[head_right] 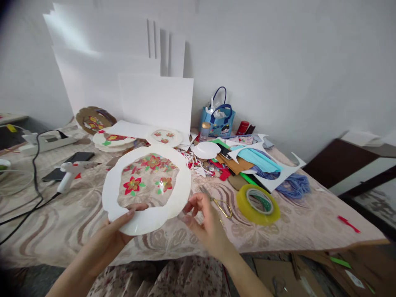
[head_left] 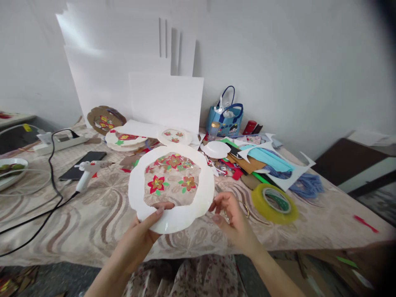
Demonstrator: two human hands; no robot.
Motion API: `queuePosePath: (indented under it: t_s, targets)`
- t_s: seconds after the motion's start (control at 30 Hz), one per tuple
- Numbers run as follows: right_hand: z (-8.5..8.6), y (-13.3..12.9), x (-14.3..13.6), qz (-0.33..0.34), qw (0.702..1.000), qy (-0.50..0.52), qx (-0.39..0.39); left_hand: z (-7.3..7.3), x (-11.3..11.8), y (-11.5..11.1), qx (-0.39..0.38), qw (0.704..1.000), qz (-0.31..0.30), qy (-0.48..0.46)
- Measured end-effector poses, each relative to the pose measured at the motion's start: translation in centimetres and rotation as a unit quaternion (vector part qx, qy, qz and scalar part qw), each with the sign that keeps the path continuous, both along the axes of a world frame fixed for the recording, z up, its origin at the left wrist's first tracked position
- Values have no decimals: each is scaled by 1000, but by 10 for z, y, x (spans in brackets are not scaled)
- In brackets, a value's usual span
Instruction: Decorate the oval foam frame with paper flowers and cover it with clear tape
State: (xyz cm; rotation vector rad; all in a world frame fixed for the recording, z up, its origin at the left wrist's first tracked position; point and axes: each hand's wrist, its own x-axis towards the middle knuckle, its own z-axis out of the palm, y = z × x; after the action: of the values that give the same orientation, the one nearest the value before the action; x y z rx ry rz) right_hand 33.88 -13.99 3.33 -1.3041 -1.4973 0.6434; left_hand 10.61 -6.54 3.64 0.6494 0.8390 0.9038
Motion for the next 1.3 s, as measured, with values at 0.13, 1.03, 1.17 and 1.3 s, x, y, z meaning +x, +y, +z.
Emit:
queuePosePath:
  t_s: [0.13, 1.03, 1.17, 1.3]
  targets:
    - [-5, 8, -13, 1, 999, 45, 30, 3, 0, -2, -2, 1000, -5, 2]
    - [-24, 18, 0, 77, 983, 141, 92, 2, -3, -1, -105, 994, -42, -2]
    - [-30, 20, -4, 9, 984, 110, 139, 2, -1, -3, -102, 994, -45, 0]
    - [-38, 19, -1, 6, 985, 41, 167, 1, 1, -3, -115, 993, -36, -2]
